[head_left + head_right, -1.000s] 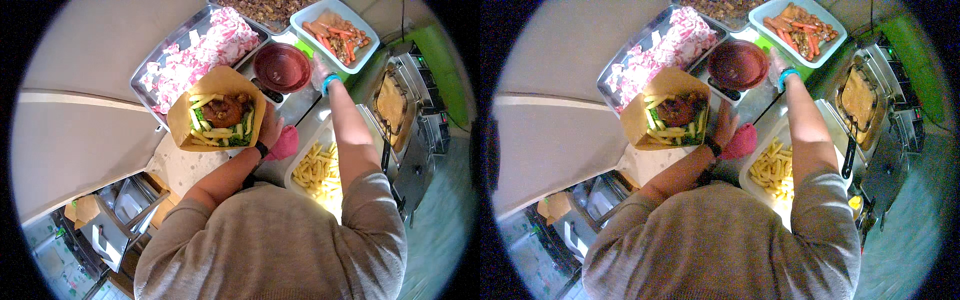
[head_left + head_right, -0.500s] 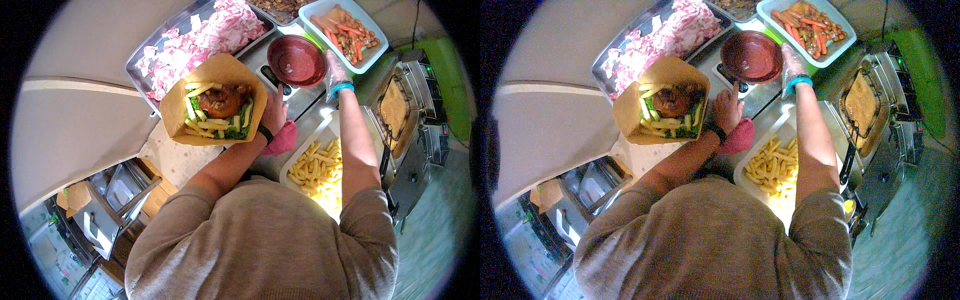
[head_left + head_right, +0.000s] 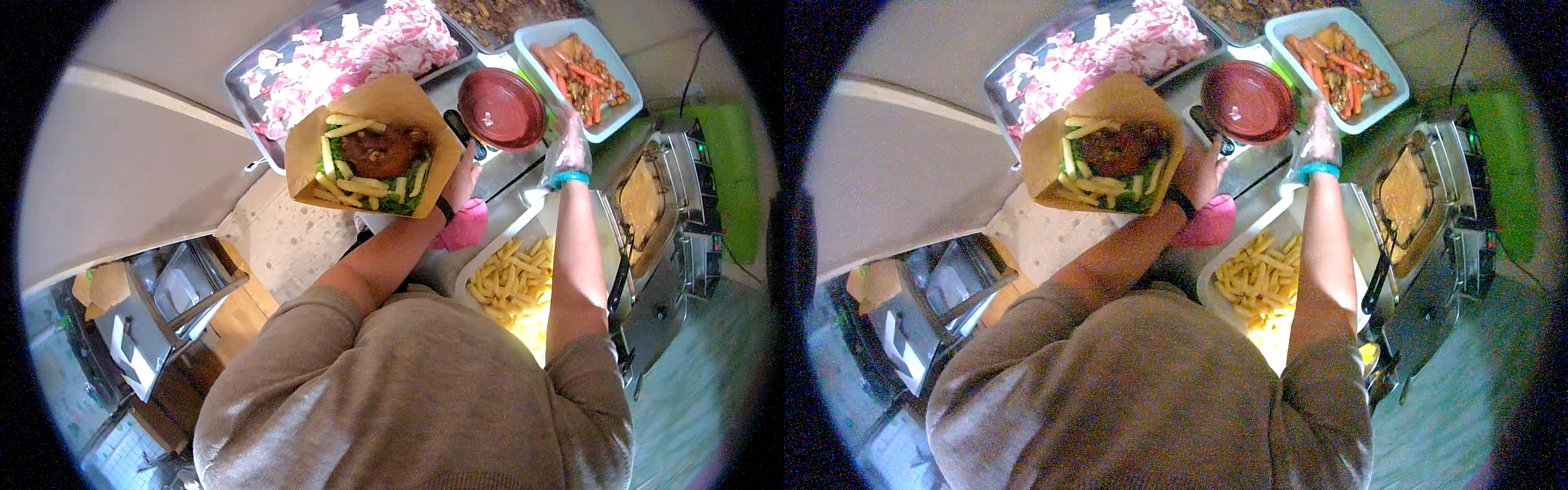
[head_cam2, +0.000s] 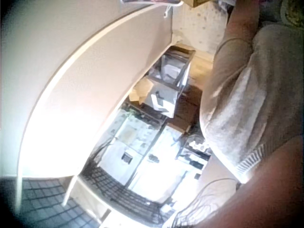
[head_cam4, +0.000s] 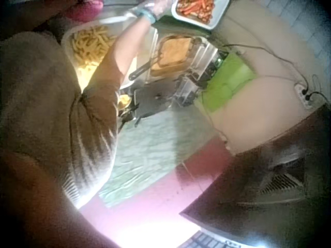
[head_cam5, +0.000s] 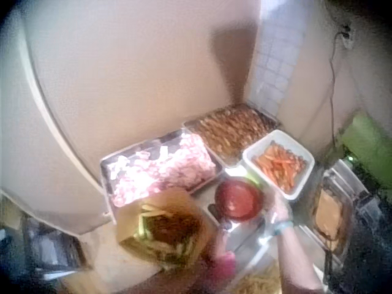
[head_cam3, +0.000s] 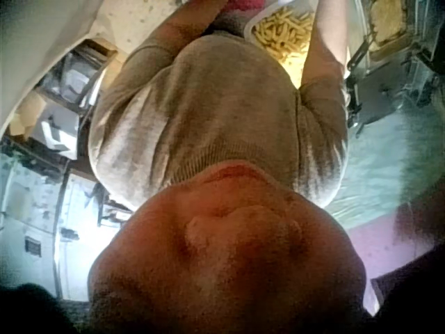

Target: The person assembles a food order by placing lettuce and fried meat into a paper container, then adding french fries and sliced onions. They use tongs to handle the food items and a deep fryer basket to retrieve the fries.

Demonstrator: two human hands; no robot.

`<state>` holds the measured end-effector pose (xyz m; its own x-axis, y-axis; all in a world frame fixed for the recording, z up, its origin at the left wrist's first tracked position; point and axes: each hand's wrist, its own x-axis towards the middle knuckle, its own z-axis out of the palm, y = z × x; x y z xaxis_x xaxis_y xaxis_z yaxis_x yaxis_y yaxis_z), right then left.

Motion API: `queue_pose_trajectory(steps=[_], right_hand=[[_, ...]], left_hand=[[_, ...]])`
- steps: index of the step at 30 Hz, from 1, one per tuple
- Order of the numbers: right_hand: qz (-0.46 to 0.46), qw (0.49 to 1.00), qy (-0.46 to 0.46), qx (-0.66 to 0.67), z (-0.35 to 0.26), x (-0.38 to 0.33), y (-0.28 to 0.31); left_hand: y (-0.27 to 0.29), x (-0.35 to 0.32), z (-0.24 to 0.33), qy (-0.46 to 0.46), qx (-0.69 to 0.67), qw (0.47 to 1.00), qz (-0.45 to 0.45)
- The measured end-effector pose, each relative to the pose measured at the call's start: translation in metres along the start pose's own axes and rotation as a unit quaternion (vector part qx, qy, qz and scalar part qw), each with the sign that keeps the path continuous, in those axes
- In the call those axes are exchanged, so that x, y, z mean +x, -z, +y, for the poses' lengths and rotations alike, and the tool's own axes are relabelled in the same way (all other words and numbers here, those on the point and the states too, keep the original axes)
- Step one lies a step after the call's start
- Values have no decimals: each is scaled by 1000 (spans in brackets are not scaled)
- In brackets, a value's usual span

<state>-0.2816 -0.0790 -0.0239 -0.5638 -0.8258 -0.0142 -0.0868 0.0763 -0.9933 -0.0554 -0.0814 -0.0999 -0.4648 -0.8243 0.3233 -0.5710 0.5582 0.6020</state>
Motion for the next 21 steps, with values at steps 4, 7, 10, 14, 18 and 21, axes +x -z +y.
queue_pose_trajectory(steps=[4, 7, 10, 14, 18, 21], right_hand=[[93, 993, 47, -48, -57, -26, -39], [60, 981, 181, -22, -55, -18, -45], [-12, 978, 203, -52, -85, -18, -78], [-172, 945, 245, -132, -104, 2, -125], [-316, 840, 349, -271, -111, 49, -174], [-377, 720, 425, -398, -125, 67, -231]], left_hand=[[13, -24, 6, -30, 15, 995, 97], [42, -68, 10, 1, -46, 981, -188], [108, -101, 4, -110, -131, 965, -199], [224, -106, -34, -112, -145, 972, -147], [271, -103, -106, 45, -71, 973, 213], [280, -55, -155, 238, -138, 932, 235]])
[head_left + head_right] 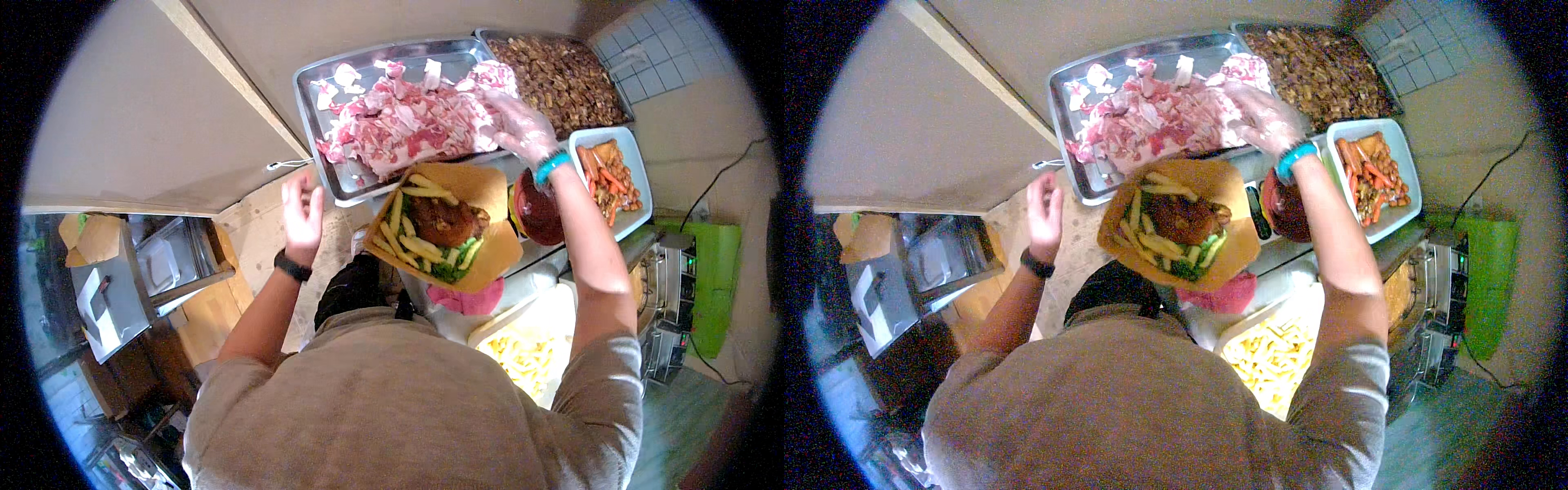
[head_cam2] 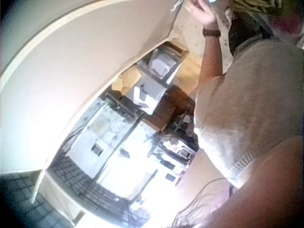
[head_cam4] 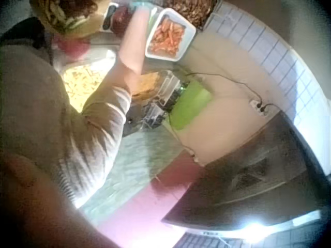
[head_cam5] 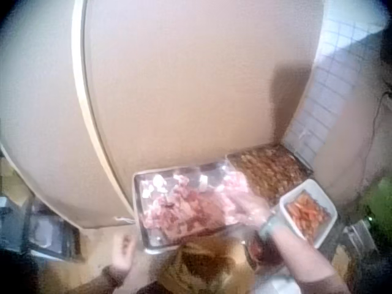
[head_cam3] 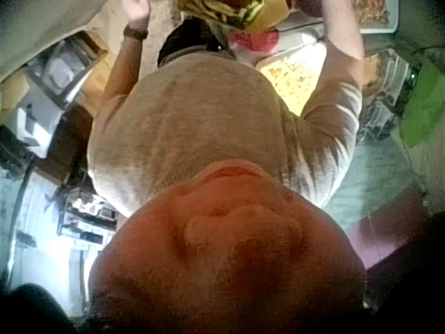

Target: The person assembles a food order by placing lettuce and fried meat into a paper container, then adding french fries and sliced onions. They use tongs to handle the food items and a deep fryer basket to retrieve the fries.

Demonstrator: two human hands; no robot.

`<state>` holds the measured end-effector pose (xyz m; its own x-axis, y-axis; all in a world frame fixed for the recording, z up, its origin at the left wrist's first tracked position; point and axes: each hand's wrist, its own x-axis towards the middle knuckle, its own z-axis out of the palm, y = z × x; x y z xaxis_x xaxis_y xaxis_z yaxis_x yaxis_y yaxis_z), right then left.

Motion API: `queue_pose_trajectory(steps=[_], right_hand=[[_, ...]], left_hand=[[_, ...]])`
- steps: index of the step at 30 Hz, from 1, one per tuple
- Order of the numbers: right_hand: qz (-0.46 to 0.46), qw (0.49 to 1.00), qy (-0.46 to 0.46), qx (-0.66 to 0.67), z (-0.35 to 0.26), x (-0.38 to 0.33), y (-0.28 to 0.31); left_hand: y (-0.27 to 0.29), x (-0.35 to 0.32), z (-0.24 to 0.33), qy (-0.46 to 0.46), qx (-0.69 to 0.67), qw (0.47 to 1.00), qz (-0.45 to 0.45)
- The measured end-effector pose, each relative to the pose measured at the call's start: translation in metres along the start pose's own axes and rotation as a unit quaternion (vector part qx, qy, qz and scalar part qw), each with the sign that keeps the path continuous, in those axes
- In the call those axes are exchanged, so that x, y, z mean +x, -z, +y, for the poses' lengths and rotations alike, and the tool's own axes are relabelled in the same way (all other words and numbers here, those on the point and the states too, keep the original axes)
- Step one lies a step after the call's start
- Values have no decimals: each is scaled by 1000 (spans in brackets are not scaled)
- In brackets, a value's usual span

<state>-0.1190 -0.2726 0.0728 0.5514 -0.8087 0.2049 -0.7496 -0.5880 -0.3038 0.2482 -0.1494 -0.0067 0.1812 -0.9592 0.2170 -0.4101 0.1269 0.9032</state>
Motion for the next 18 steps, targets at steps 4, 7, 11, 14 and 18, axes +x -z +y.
queue_pose_trajectory(steps=[4, 7, 11, 14, 18], right_hand=[[-146, 984, -5, -100, 4, 73, -36], [-243, 960, -3, -142, 13, 113, -71], [-264, 941, 53, -205, 25, 134, -96], [-259, 959, -51, -101, 45, 153, -125], [-228, 943, -235, 62, 79, 176, -121]], left_hand=[[-46, 52, -81, 84, 51, 995, -32], [-61, 65, -112, 133, -7, 991, -24], [-64, 62, -94, 127, -7, 992, 14], [-64, 64, -90, 166, 28, 986, 17], [-64, 63, -91, 148, 26, 988, 22]])
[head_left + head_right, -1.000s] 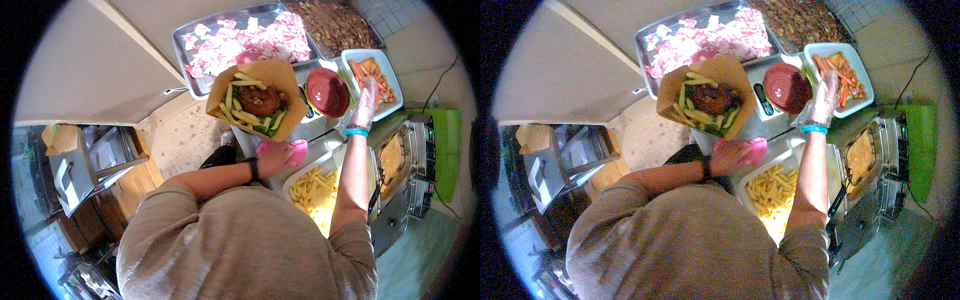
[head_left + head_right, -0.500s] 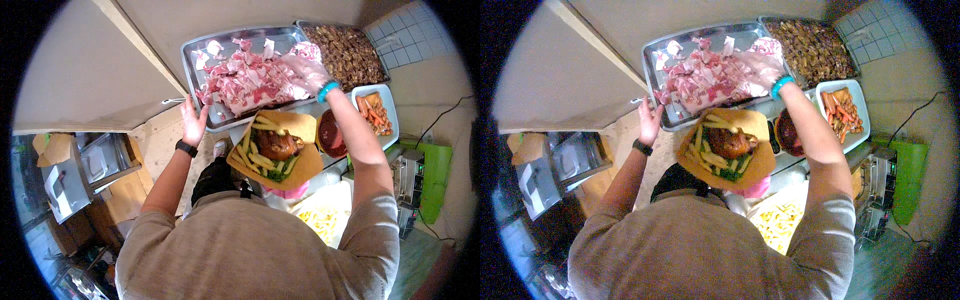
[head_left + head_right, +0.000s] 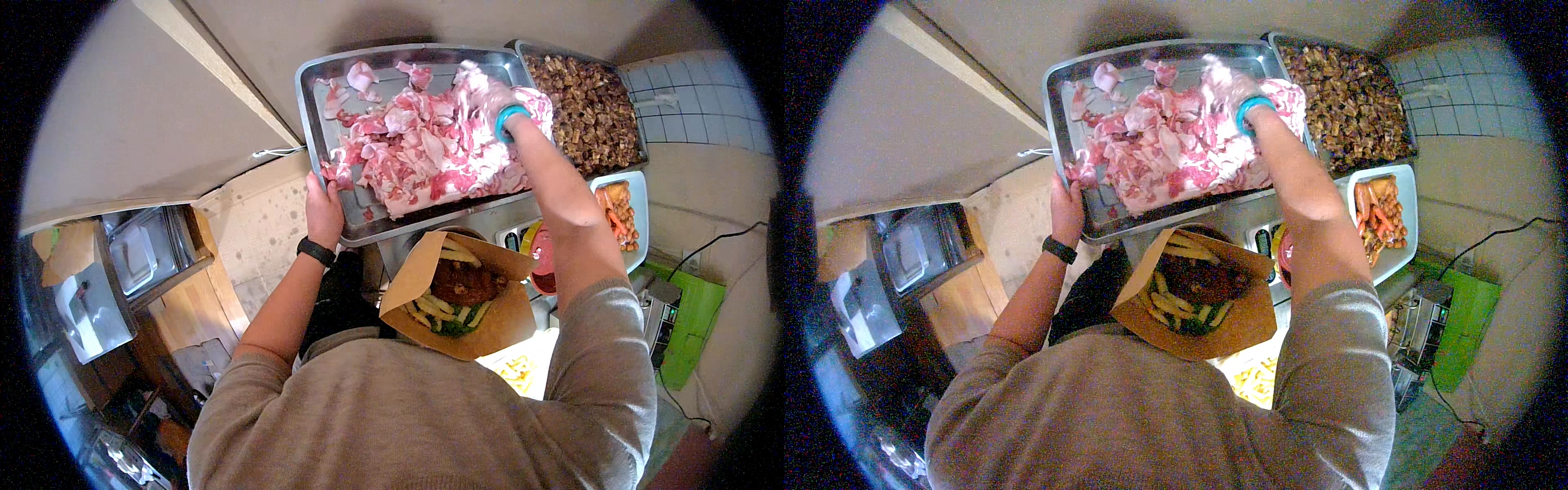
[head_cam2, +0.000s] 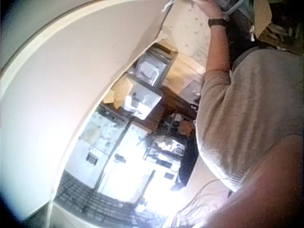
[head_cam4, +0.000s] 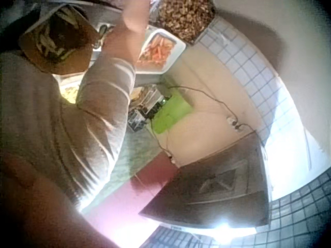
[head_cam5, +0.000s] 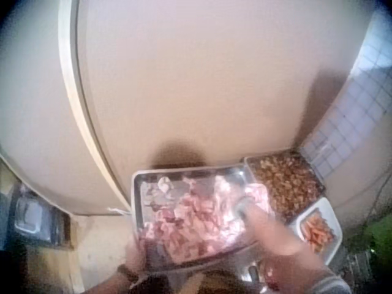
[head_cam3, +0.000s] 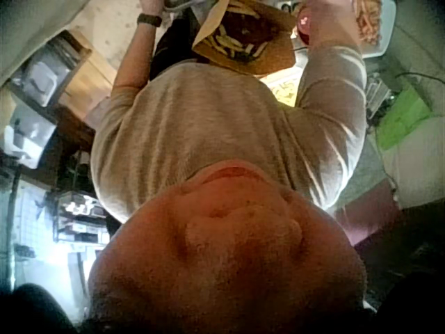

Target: The person assembles a food order by placing lettuce and fried meat into a paper container, then adding french fries and sliced onions. They use tongs to handle the food items and a deep fryer basket to retrieve the fries.

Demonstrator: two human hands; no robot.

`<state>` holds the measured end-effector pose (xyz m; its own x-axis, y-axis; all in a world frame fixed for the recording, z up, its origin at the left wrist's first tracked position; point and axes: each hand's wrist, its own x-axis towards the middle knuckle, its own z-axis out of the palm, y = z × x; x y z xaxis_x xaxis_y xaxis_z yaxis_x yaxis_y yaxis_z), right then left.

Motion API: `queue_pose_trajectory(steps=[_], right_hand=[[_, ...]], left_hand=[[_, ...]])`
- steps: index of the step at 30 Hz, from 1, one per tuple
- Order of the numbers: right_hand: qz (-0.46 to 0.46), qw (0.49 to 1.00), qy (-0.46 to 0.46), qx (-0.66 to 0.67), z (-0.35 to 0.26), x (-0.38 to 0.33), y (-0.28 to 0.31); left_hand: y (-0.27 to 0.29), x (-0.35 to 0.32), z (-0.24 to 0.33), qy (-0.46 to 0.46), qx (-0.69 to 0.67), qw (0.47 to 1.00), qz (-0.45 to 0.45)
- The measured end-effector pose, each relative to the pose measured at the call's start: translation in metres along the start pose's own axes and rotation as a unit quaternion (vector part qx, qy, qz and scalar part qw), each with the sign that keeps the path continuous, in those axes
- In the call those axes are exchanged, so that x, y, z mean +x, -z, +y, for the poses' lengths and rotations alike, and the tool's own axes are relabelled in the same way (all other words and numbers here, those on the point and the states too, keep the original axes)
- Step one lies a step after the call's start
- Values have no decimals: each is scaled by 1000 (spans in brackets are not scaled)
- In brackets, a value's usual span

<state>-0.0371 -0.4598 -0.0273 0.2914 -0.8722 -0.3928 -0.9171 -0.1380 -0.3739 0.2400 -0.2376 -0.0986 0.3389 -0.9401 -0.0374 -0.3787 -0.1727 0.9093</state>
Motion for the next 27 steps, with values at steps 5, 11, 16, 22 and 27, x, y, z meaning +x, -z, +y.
queue_pose_trajectory(steps=[5, 11, 16, 22, 27], right_hand=[[-30, 999, 27, -18, 26, 30, -20], [40, 986, 42, -158, -73, -7, -28], [-21, 979, 6, -203, -23, 38, -25], [-75, 993, 79, -44, -36, 41, -5], [1, 956, 162, -244, -46, 70, -64]], left_hand=[[-3, 4, 4, 6, 17, 1000, -4], [-1, 1, 2, 27, -6, 1000, 6], [-2, 1, 10, -20, 12, 1000, 18], [0, -2, 6, 8, 26, 1000, 7], [-2, 3, 5, -3, 20, 1000, 9]])
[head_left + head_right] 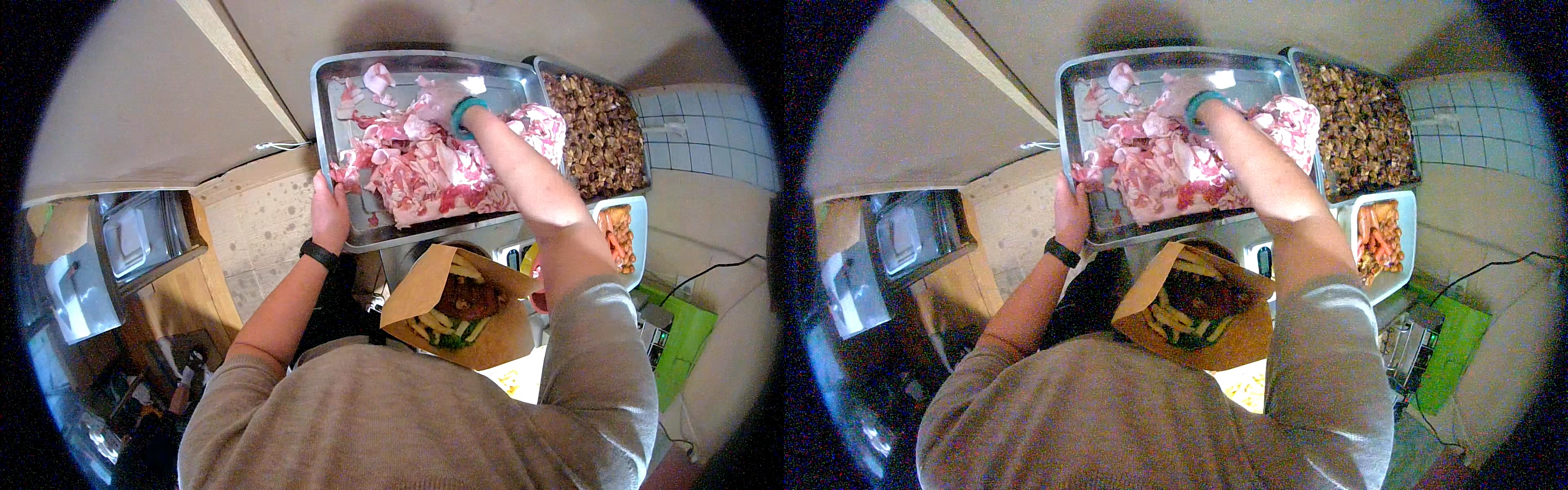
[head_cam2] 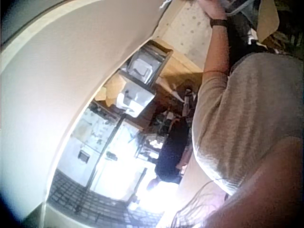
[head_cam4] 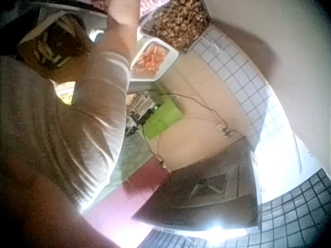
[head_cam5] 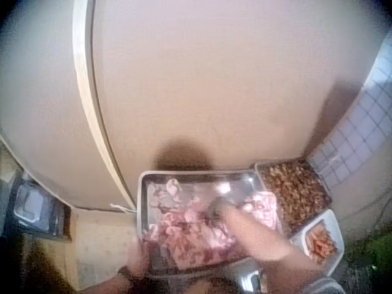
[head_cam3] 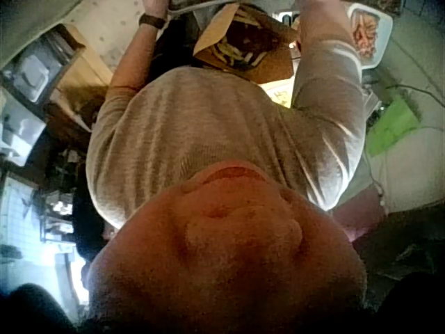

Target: The person assembles a food order by placing lettuce and fried meat into a paper container, then adding french fries and sliced onions. They use tongs to handle the food items and a deep fryer basket to retrieve the fries.

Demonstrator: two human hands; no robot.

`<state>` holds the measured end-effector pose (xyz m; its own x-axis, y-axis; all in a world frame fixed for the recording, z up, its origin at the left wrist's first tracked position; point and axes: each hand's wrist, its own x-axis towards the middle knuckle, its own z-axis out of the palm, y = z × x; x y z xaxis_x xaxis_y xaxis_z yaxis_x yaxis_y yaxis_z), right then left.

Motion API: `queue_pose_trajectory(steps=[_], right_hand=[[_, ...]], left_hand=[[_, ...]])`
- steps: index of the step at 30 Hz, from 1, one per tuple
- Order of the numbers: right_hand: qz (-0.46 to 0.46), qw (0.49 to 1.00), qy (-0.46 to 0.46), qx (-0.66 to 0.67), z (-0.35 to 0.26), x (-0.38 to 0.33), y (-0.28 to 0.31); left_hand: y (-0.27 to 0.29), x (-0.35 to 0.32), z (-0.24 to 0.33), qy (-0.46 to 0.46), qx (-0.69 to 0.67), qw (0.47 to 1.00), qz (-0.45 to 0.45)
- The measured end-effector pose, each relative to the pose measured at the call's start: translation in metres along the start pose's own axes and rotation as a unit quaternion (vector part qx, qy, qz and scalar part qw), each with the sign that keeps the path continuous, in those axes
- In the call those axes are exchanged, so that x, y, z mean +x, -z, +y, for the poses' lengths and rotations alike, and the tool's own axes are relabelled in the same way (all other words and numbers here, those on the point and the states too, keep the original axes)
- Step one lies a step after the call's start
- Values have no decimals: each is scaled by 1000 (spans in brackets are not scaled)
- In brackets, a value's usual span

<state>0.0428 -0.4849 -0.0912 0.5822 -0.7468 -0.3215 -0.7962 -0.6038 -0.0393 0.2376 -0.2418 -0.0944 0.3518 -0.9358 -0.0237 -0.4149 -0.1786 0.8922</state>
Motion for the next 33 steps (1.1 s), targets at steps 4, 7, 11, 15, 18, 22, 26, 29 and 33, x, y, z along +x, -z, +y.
queue_pose_trajectory(steps=[4, 7, 11, 15, 18, 22, 26, 29, 33], right_hand=[[-90, 993, -59, 40, -32, 2, 21], [-72, 996, -13, 58, -21, -6, 46], [33, 982, -134, 128, 3, -36, 119], [239, 951, -33, 195, 32, -76, 148], [271, 923, -97, 257, 9, -101, 165], [412, 898, -25, 155, -8, -111, 157], [222, 963, -18, 153, 28, -86, 117], [226, 877, -99, 413, 26, -84, 146], [231, 741, -19, 630, 36, -105, 160]], left_hand=[[2, -2, 2, 24, 18, 1000, -8], [1, 0, -4, 38, 28, 999, -15], [0, -4, -6, 28, 9, 1000, -5], [-1, -3, -7, 44, 24, 999, -13], [0, -4, -6, 19, 3, 1000, 1], [-2, -1, -7, 27, 10, 1000, -4], [1, 0, -6, 26, -18, 999, -10], [-4, -3, -22, 0, -11, 1000, 7], [-2, -2, -18, -1, 28, 1000, 4]])
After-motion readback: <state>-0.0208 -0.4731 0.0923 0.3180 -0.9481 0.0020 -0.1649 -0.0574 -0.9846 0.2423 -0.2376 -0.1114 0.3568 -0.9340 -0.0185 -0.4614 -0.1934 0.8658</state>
